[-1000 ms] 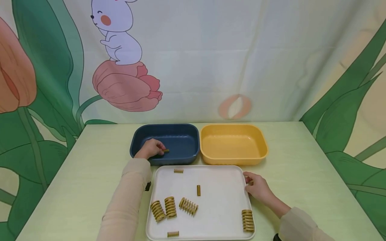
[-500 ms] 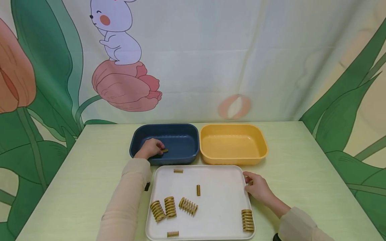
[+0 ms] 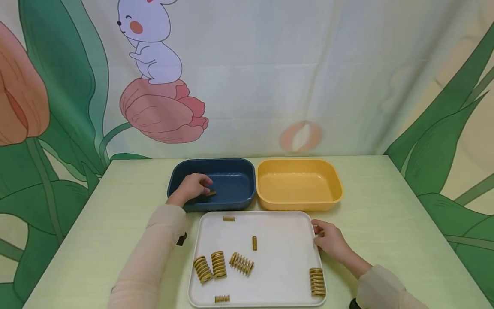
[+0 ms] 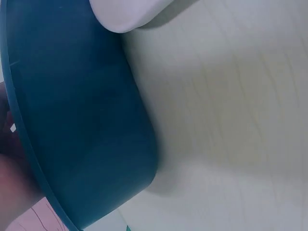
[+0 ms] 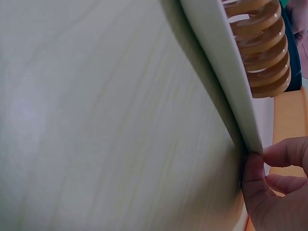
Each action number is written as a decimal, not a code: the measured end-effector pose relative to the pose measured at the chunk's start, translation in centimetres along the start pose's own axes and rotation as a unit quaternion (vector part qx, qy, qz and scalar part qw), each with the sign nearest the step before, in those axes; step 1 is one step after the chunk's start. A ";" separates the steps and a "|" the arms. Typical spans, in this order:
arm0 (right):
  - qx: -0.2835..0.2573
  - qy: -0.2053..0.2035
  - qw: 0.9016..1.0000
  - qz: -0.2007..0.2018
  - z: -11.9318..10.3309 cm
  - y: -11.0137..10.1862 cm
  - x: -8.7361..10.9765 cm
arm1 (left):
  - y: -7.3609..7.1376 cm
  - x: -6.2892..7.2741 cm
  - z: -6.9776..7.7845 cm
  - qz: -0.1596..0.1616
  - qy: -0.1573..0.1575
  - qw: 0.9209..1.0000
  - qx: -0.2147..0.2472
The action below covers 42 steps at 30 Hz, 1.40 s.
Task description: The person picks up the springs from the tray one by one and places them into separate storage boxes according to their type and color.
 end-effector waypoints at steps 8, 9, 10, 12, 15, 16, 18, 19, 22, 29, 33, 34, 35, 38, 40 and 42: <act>-0.001 0.000 1.000 0.000 0.1 0.0 -0.1 | -0.3 0.8 0.0 0.012 0.019 0.999 0.026; 0.000 0.000 1.000 0.000 0.1 0.0 -0.1 | -0.3 0.9 0.0 0.012 0.019 0.999 0.031; 0.001 -0.001 1.000 0.000 0.1 0.0 -0.1 | -0.4 1.1 0.1 0.013 0.020 0.999 0.034; 0.004 -0.001 1.000 0.000 0.2 0.0 -0.1 | -0.5 1.3 0.3 0.012 0.023 0.999 0.038; 0.006 -0.002 1.000 0.000 0.2 0.1 0.0 | -0.6 1.8 0.7 0.011 0.024 0.999 0.047; 0.006 -0.002 1.000 0.000 0.2 0.1 0.0 | -0.6 1.9 0.9 0.010 0.027 0.998 0.048; 0.007 -0.004 1.000 0.000 0.2 0.1 -0.1 | -0.6 2.1 1.2 0.009 0.030 0.998 0.053; 0.007 -0.004 1.000 0.000 0.1 0.0 0.0 | -0.6 2.2 1.3 0.010 0.032 0.998 0.056; 0.006 -0.005 1.000 0.000 0.1 0.0 0.0 | -0.6 2.5 1.9 0.010 0.044 0.997 0.059; 0.001 -0.003 1.000 -0.001 0.1 0.0 -0.1 | -0.7 3.1 3.1 0.008 0.056 0.996 0.065; 0.001 -0.004 1.000 -0.003 0.1 0.1 -0.1 | -0.6 3.5 3.6 0.001 0.067 0.995 0.075; 0.000 -0.004 1.000 -0.002 0.1 0.1 -0.1 | -0.6 3.6 3.7 0.000 0.070 0.994 0.078; 0.000 -0.004 1.000 -0.001 0.1 0.1 -0.2 | -0.6 3.7 3.8 -0.002 0.074 0.994 0.079; 0.000 -0.008 1.000 0.000 0.2 0.1 -0.2 | -0.5 4.1 4.1 -0.008 0.079 0.994 0.079; 0.000 -0.011 1.000 0.001 0.1 0.0 -0.2 | -0.4 4.3 4.2 -0.013 0.076 0.994 0.078; 0.001 -0.013 1.000 0.000 0.1 0.0 -0.2 | -0.4 4.4 4.3 -0.016 0.075 0.994 0.075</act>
Point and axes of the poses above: each hand's wrist, its own x-axis away from the middle knuckle, its own y-axis out of the palm, z = x × y, the point moved 5 cm from there along -x, towards the middle knuckle, and after that the axes turned 5 degrees about -x, right-handed, at the moved point
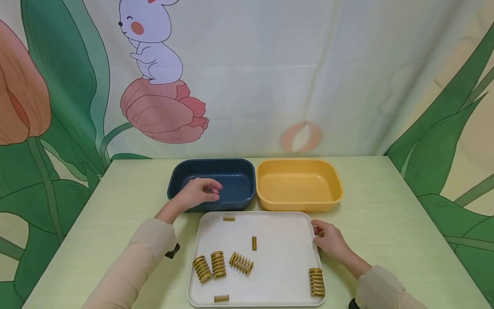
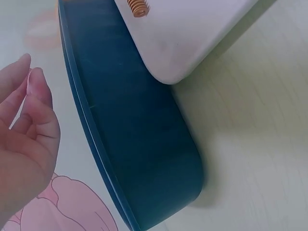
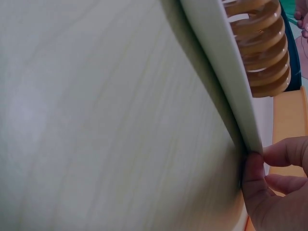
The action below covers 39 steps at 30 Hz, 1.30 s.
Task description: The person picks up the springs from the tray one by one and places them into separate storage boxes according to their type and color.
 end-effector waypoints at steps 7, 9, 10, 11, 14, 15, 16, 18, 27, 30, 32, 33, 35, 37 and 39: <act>0.000 0.004 1.000 0.000 0.0 0.0 0.0 | 0.5 0.3 -0.3 -0.007 0.012 1.000 -0.008; 0.000 0.005 1.000 0.000 0.0 0.0 0.0 | 0.6 0.3 -0.4 -0.013 0.014 1.000 -0.003; 0.001 0.004 1.000 0.000 0.0 0.0 0.0 | 0.7 0.4 -0.4 -0.015 0.013 1.000 0.000; 0.001 0.004 1.000 0.000 -0.1 0.0 0.1 | 0.8 0.5 -0.5 -0.018 0.015 1.000 0.003; 0.003 0.001 1.000 -0.001 -0.2 -0.1 0.1 | 1.0 0.8 -0.4 -0.025 0.020 0.999 0.009; 0.003 0.001 1.000 0.000 -0.2 -0.1 0.1 | 1.0 0.9 -0.3 -0.027 0.021 0.999 0.008; 0.004 0.000 1.000 0.000 -0.3 -0.1 0.1 | 1.1 1.0 -0.3 -0.029 0.021 0.999 0.007; 0.006 0.002 1.000 -0.002 -0.3 -0.2 0.1 | 1.2 1.2 -0.2 -0.031 0.020 0.999 0.002; 0.017 -0.004 1.000 0.000 -0.4 -0.2 0.2 | 1.8 2.0 0.0 -0.049 0.014 0.999 0.012; 0.019 -0.009 1.000 0.003 -0.4 -0.2 0.3 | 2.1 2.1 -0.1 -0.056 0.020 0.998 0.024; 0.018 -0.009 1.000 0.003 -0.4 -0.2 0.3 | 2.3 2.1 -0.3 -0.058 0.026 0.998 0.026; 0.017 -0.008 1.000 0.003 -0.4 -0.2 0.3 | 2.4 2.1 -0.3 -0.059 0.030 0.998 0.025; 0.016 -0.006 1.000 0.002 -0.4 -0.1 0.3 | 2.6 2.2 -0.4 -0.059 0.036 0.997 0.020; 0.015 -0.004 1.000 0.001 -0.4 -0.1 0.3 | 2.8 2.2 -0.5 -0.059 0.042 0.997 0.012; 0.013 -0.002 1.000 -0.001 -0.4 0.0 0.3 | 2.9 2.3 -0.5 -0.058 0.043 0.997 0.006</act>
Point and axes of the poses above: each hand's wrist, its own x-axis away from the middle knuckle, its own y-axis out of the palm, z = x × y, the point moved 5 cm from there along -x, towards the middle knuckle, and after that the axes turned 5 degrees about -x, right-handed, at the moved point
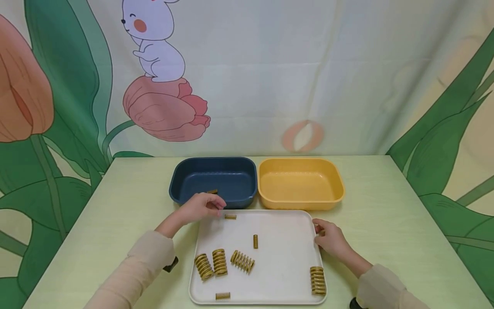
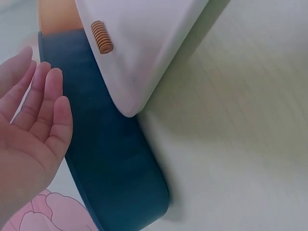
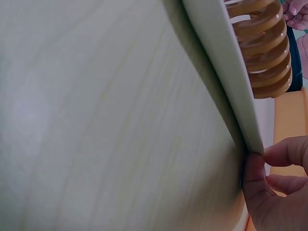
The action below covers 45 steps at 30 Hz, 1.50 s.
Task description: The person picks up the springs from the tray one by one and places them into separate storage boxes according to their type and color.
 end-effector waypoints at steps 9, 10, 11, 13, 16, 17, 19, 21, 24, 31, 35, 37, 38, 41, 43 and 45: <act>-0.004 0.000 1.000 -0.001 0.0 0.0 0.0 | 0.8 0.0 0.4 -0.006 0.019 0.999 -0.036; -0.004 0.000 1.000 -0.001 0.0 0.0 0.0 | 0.9 0.1 0.4 -0.008 0.021 0.999 -0.044; -0.003 0.000 1.000 -0.002 0.0 0.0 0.0 | 1.1 0.1 0.5 -0.010 0.023 0.998 -0.052; -0.001 0.000 1.000 -0.003 0.0 0.0 0.0 | 1.4 0.2 0.5 -0.016 0.024 0.998 -0.064; 0.000 0.000 1.000 -0.002 0.0 0.0 0.0 | 2.0 0.3 0.4 -0.023 0.030 0.996 -0.078; 0.002 0.000 1.000 -0.003 -0.1 0.0 0.0 | 2.2 0.3 0.3 -0.024 0.033 0.996 -0.080; 0.002 0.002 1.000 -0.003 -0.1 0.0 0.0 | 2.4 0.3 0.1 -0.025 0.037 0.996 -0.081; 0.001 0.004 1.000 -0.005 -0.2 0.0 0.1 | 2.6 0.2 -0.1 -0.024 0.040 0.996 -0.081; 0.000 0.007 1.000 -0.005 -0.2 0.0 0.1 | 2.9 0.1 -0.3 -0.020 0.044 0.995 -0.086; 0.002 0.007 1.000 -0.004 -0.1 0.0 0.0 | 3.4 -0.2 -0.7 -0.008 0.030 0.995 -0.100; 0.005 0.006 1.000 -0.003 -0.1 0.0 0.0 | 3.6 -0.3 -0.7 0.006 0.018 0.994 -0.112; 0.006 0.004 1.000 -0.003 -0.1 0.0 0.0 | 3.6 -0.4 -0.8 0.013 0.015 0.993 -0.118; 0.006 0.004 1.000 -0.003 -0.1 0.0 0.0 | 3.7 -0.4 -0.8 0.016 0.014 0.992 -0.124; 0.005 0.003 1.000 -0.002 0.0 0.0 0.0 | 3.7 -0.6 -0.7 0.021 0.017 0.990 -0.137; 0.004 0.003 1.000 -0.002 0.0 0.0 -0.1 | 3.8 -0.7 -0.7 0.023 0.020 0.989 -0.142; 0.004 0.004 1.000 -0.003 0.0 0.0 -0.1 | 3.9 -0.7 -0.7 0.027 0.026 0.988 -0.148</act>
Point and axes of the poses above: each hand's wrist, its own x-axis away from the middle knuckle, its own y-axis out of the palm, z = x × y, the point moved 5 cm from there along -x, towards the middle knuckle, and after that the axes turned 5 degrees about -x, right-handed, at the moved point
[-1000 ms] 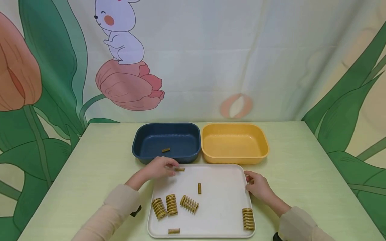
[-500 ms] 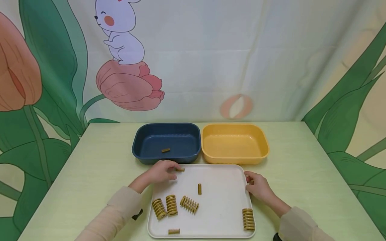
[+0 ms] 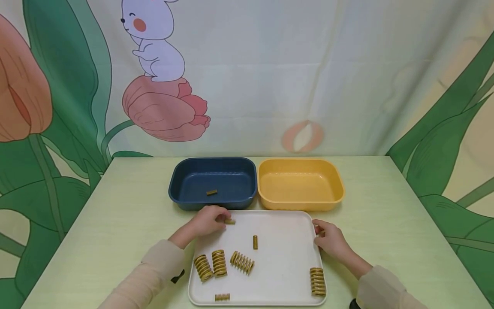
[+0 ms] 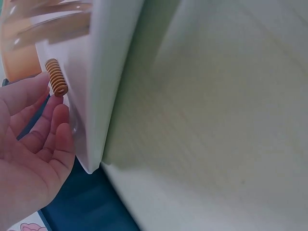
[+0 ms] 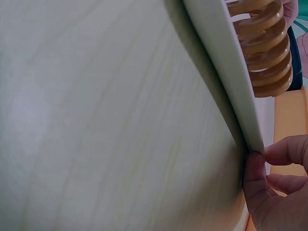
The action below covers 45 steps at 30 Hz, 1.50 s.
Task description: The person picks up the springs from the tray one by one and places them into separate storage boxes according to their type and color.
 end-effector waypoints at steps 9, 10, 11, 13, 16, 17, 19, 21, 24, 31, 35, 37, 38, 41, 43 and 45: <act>-0.005 0.003 1.000 -0.001 0.2 0.1 0.0 | 0.4 -0.2 -0.1 0.000 -0.007 1.000 -0.001; -0.006 0.003 1.000 -0.001 0.2 0.1 0.0 | 0.5 -0.2 -0.1 0.001 -0.009 1.000 -0.002; -0.007 0.003 1.000 -0.001 0.2 0.1 0.0 | 0.5 -0.2 -0.1 0.001 -0.008 1.000 -0.002; -0.009 0.003 1.000 -0.001 0.1 0.1 0.0 | 0.6 -0.2 -0.1 0.000 -0.012 1.000 -0.003; -0.012 0.004 1.000 -0.001 0.1 0.1 0.1 | 0.8 -0.2 -0.2 -0.003 -0.011 1.000 -0.004; -0.013 0.004 1.000 0.000 0.1 0.1 0.1 | 0.8 -0.2 -0.2 -0.005 -0.011 1.000 -0.004; -0.013 0.003 1.000 0.001 0.1 0.0 0.1 | 0.9 -0.2 -0.2 -0.007 -0.010 1.000 -0.004; -0.011 0.003 1.000 0.001 0.2 0.0 0.0 | 0.9 -0.2 -0.2 -0.008 -0.005 1.000 -0.005; -0.007 0.003 1.000 0.000 0.1 0.0 0.0 | 1.0 -0.2 -0.3 -0.009 -0.003 1.000 -0.003; -0.007 0.007 1.000 0.000 0.1 0.0 0.0 | 1.1 -0.1 -0.5 -0.007 -0.008 1.000 0.001; -0.006 0.005 1.000 0.001 0.2 0.1 0.0 | 0.7 0.0 -0.4 -0.004 -0.013 1.000 0.006; -0.007 0.004 1.000 0.002 0.2 0.1 0.0 | 0.4 0.1 -0.3 -0.004 -0.016 1.000 0.011; -0.007 0.003 1.000 0.002 0.2 0.1 0.0 | 0.3 0.1 -0.2 -0.004 -0.017 1.000 0.012; -0.010 0.002 1.000 0.003 0.2 0.1 0.0 | 0.0 0.2 -0.1 -0.006 -0.020 1.000 0.015; -0.010 0.002 1.000 0.003 0.2 0.1 0.0 | -0.1 0.2 -0.2 -0.008 -0.023 1.000 0.017; -0.010 0.001 1.000 0.003 0.2 0.1 0.0 | -0.2 0.1 -0.2 -0.009 -0.022 1.000 0.017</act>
Point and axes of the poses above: each hand's wrist, its own x-axis away from the middle knuckle, its own y-axis out of the palm, z = x × y, the point moved 5 cm from there along -x, towards the middle knuckle, and after that the axes turned 5 degrees about -x, right-handed, at the moved point
